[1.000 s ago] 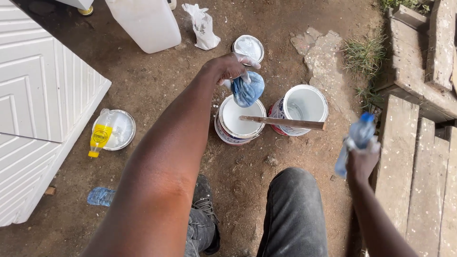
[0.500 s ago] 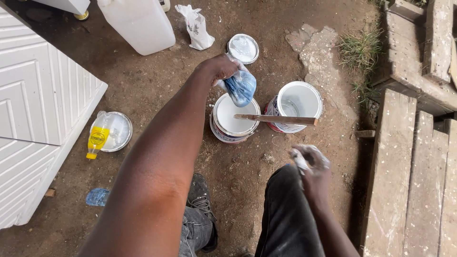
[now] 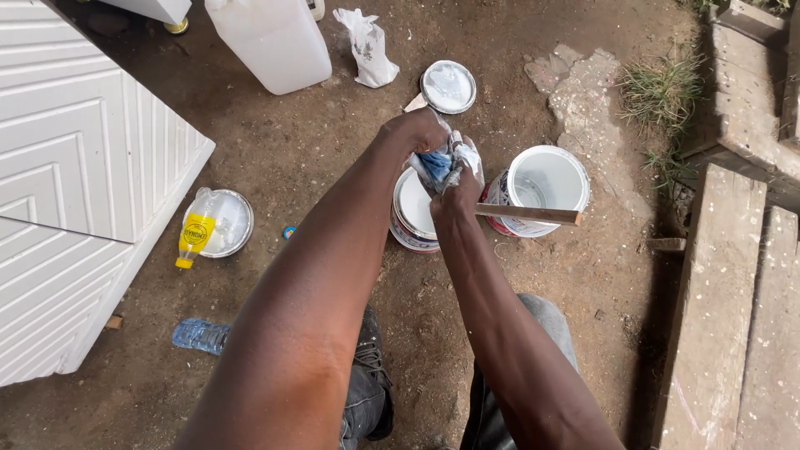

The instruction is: Stirring white paint in a bucket with a wooden stick and adding water from a plastic bottle to thin it.

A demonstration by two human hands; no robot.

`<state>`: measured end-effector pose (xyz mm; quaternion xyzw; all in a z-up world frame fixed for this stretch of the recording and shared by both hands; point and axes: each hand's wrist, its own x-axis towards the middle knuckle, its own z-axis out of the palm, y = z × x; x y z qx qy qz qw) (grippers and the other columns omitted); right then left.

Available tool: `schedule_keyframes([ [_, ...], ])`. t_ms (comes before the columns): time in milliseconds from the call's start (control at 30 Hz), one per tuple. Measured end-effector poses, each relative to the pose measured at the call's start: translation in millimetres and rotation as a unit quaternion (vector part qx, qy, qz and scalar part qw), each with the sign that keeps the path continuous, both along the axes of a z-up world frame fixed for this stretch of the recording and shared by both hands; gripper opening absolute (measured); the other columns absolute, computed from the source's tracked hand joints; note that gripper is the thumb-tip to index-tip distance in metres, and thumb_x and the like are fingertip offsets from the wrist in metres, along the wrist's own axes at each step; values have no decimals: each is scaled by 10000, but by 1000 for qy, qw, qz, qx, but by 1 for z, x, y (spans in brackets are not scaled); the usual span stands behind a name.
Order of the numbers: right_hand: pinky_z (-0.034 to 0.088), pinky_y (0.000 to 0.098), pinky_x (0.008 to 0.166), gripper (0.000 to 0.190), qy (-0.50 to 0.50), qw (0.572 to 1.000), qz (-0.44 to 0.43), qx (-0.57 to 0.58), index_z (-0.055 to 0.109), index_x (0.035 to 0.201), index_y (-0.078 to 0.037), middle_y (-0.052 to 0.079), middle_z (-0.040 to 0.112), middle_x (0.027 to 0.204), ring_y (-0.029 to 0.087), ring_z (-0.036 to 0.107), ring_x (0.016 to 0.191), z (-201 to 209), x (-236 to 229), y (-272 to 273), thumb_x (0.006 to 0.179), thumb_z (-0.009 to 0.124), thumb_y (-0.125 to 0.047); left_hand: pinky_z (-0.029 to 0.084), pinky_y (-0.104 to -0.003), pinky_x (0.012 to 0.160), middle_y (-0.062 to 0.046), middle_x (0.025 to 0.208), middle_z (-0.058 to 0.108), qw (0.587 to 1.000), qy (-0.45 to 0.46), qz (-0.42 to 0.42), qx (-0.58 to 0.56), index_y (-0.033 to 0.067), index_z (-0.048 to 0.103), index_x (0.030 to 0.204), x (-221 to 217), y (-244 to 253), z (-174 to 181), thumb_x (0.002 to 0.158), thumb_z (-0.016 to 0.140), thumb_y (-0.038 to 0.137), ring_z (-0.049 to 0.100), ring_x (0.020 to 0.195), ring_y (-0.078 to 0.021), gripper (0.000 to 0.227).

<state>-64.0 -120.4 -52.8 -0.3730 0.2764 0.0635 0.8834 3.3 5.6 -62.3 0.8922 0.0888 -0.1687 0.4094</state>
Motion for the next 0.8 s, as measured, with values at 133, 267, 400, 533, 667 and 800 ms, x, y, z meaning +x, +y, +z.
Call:
schedule_keyframes([
  [133, 498, 608, 1055, 640, 44, 984, 65, -159, 410, 1411, 54, 292, 584, 1351, 463, 599, 1223, -55, 10, 9, 866, 681, -144, 481, -304, 1053, -331, 1358, 630, 985, 56, -94, 134, -209, 572, 1336, -6, -9, 0, 854, 458, 174, 527, 1373, -414, 626],
  [267, 507, 494, 1092, 657, 129, 959, 77, -240, 471, 1393, 42, 221, 627, 1343, 339, 602, 1296, -75, 24, 10, 831, 711, -201, 567, -515, 875, -159, 1048, 777, 988, 35, -70, 136, 62, 800, 961, 26, -5, -63, 727, 597, 280, 714, 1103, -383, 379],
  [400, 525, 500, 1042, 670, 166, 973, 23, -159, 485, 1402, 58, 223, 609, 1359, 340, 601, 1285, -75, 33, 7, 822, 683, -214, 574, -517, 905, -174, 1046, 773, 988, 44, -74, 129, 49, 796, 943, 29, -15, -65, 725, 598, 252, 702, 1123, -396, 358],
  [533, 538, 520, 1002, 649, 169, 974, 29, -151, 495, 1386, 50, 224, 619, 1330, 356, 618, 1246, -83, 39, 7, 833, 682, -234, 573, -497, 901, -193, 1073, 764, 989, 43, -68, 125, -20, 785, 1017, 38, -20, -77, 759, 552, 232, 691, 1143, -399, 430],
  [667, 557, 549, 941, 619, 174, 974, 41, -139, 510, 1362, 38, 227, 633, 1285, 381, 644, 1188, -94, 36, 10, 849, 681, -264, 588, -505, 849, -174, 967, 768, 988, 35, -69, 131, 41, 805, 924, 75, -21, -144, 703, 580, 229, 722, 1047, -408, 367],
  [800, 576, 579, 880, 592, 181, 974, 53, -126, 524, 1338, 26, 229, 647, 1241, 406, 671, 1130, -103, 44, 12, 865, 680, -294, 573, -493, 878, -212, 1063, 762, 988, 44, -90, 121, -14, 772, 982, 56, -21, -102, 756, 543, 206, 697, 1126, -418, 390],
])
